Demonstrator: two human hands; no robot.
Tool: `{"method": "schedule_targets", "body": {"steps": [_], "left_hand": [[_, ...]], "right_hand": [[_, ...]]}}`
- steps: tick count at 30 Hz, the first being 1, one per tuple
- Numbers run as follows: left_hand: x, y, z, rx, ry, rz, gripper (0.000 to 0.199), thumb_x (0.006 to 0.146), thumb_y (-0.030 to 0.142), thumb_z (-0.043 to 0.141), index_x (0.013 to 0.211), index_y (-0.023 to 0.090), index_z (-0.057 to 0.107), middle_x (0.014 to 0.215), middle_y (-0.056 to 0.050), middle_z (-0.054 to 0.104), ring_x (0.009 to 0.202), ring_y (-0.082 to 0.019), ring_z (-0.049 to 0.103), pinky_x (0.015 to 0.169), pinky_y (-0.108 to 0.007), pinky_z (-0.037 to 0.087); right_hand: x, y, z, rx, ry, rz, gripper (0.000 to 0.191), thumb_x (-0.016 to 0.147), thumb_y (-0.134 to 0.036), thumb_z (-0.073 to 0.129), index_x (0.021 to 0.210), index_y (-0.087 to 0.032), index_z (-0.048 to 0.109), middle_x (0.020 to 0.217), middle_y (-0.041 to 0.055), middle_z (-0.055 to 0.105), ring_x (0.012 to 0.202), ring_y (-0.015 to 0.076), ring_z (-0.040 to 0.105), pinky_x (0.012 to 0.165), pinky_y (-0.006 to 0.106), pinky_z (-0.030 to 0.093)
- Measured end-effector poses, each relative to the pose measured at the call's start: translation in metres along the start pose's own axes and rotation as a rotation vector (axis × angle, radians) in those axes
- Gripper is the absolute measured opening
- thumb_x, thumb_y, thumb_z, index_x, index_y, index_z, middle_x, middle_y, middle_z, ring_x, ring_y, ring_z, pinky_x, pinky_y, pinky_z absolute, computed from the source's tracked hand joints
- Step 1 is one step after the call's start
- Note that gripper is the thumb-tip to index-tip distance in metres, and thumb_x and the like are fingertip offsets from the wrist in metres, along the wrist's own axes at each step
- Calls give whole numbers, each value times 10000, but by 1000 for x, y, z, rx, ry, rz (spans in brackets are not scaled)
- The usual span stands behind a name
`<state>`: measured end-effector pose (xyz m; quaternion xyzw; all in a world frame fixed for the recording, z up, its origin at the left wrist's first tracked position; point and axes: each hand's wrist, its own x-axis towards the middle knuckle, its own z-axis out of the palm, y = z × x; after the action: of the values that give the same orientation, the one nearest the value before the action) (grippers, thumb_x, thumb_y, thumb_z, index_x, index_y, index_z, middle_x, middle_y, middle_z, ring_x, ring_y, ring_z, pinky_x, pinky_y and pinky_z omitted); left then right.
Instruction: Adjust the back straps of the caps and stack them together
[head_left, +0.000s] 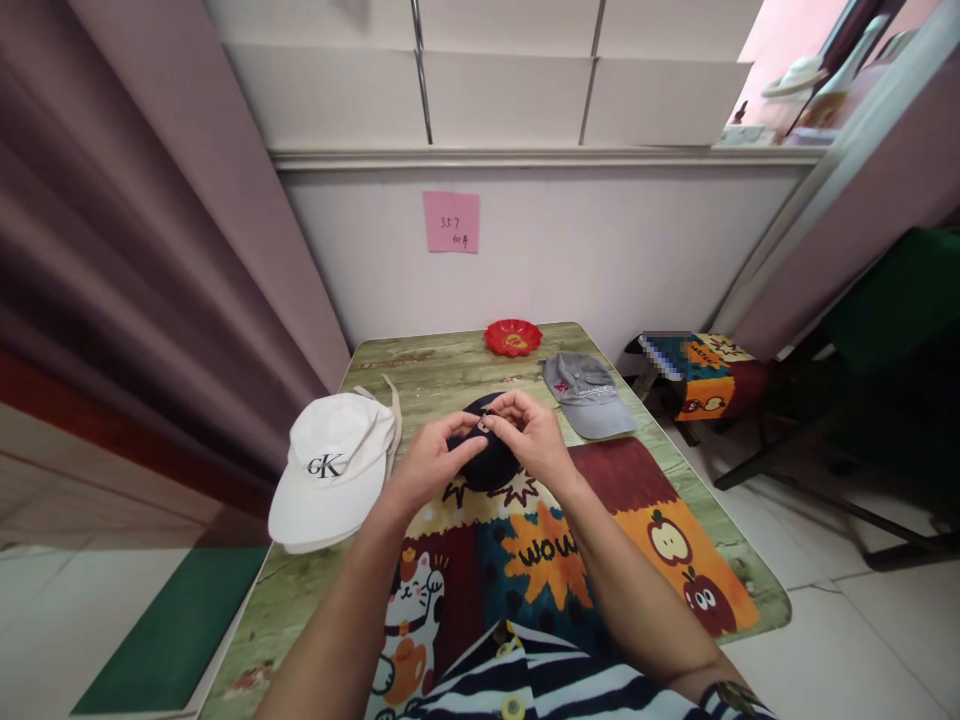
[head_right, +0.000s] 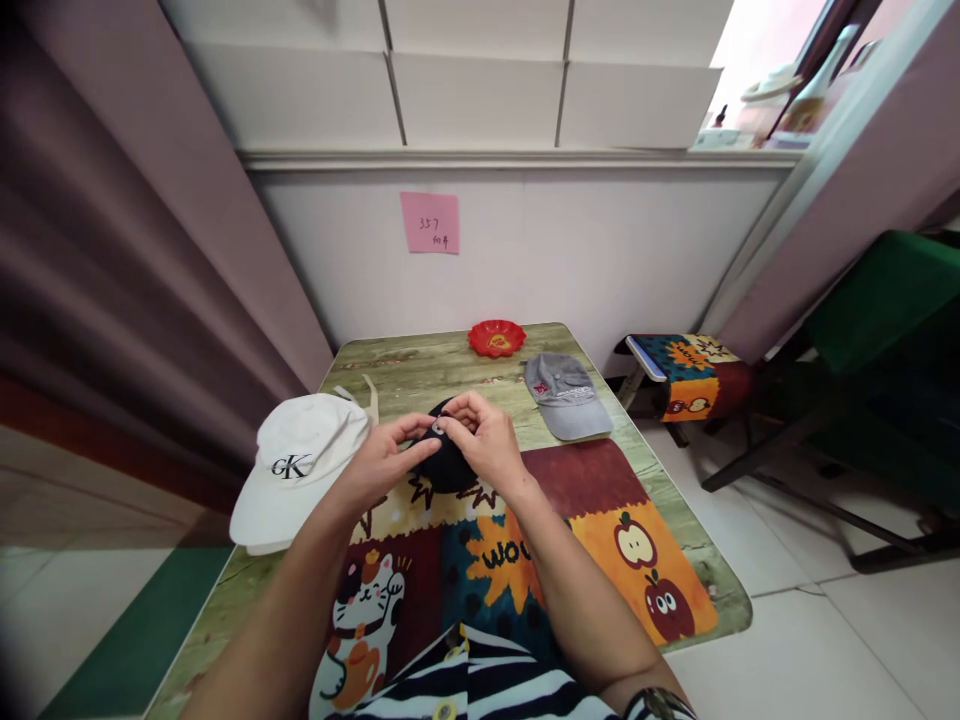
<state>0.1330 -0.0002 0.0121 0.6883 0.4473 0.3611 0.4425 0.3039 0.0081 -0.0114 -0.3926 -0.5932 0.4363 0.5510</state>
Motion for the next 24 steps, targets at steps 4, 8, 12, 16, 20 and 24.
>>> {"method": "schedule_targets", "body": {"steps": [4, 8, 12, 16, 20, 24], "left_hand": [[-6, -8, 9, -70, 105, -16, 249, 823, 405, 651, 867, 165, 701, 802, -25, 685, 729, -165, 606, 667, -254, 467], [-10, -3, 8, -53, 210, -26, 243, 813, 410, 662, 855, 177, 713, 784, -12, 684, 697, -150, 582, 641, -243, 443], [-19, -2, -4, 146, 346, 7, 216, 804, 398, 666, 857, 199, 731, 827, -21, 696, 747, -163, 575, 695, -262, 440], [-30, -1, -17, 217, 390, -28, 237, 813, 410, 646, 886, 203, 736, 842, -30, 704, 690, -155, 550, 655, -269, 432], [-35, 2, -21, 147, 380, -70, 257, 792, 431, 657, 873, 197, 726, 963, -61, 719, 778, -183, 604, 601, -255, 453], [-33, 2, -20, 49, 369, -95, 264, 754, 443, 686, 800, 183, 693, 1212, -97, 645, 976, -240, 615, 546, -233, 498]], "right_hand": [[-6, 3, 7, -63, 97, -25, 168, 792, -342, 698, 840, -194, 635, 712, 2, 672, 642, 142, 635, 621, 245, 496], [-14, -4, 9, -119, 70, -93, 187, 811, -379, 694, 874, -204, 676, 784, 20, 711, 703, 160, 669, 692, 268, 529], [-7, 9, -10, -61, 148, -83, 272, 872, -452, 606, 950, -202, 680, 941, 61, 732, 822, 181, 682, 774, 295, 529], [6, 51, -39, -275, 320, 113, 380, 874, -534, 523, 867, -180, 662, 848, 72, 723, 766, 197, 654, 711, 293, 493], [7, 82, -41, -550, 73, 240, 462, 893, -564, 459, 773, -191, 706, 740, 46, 695, 758, 208, 626, 699, 280, 432], [2, 82, -19, -496, -164, 266, 551, 868, -638, 469, 627, -183, 663, 574, -1, 583, 611, 161, 544, 577, 247, 350]]}}
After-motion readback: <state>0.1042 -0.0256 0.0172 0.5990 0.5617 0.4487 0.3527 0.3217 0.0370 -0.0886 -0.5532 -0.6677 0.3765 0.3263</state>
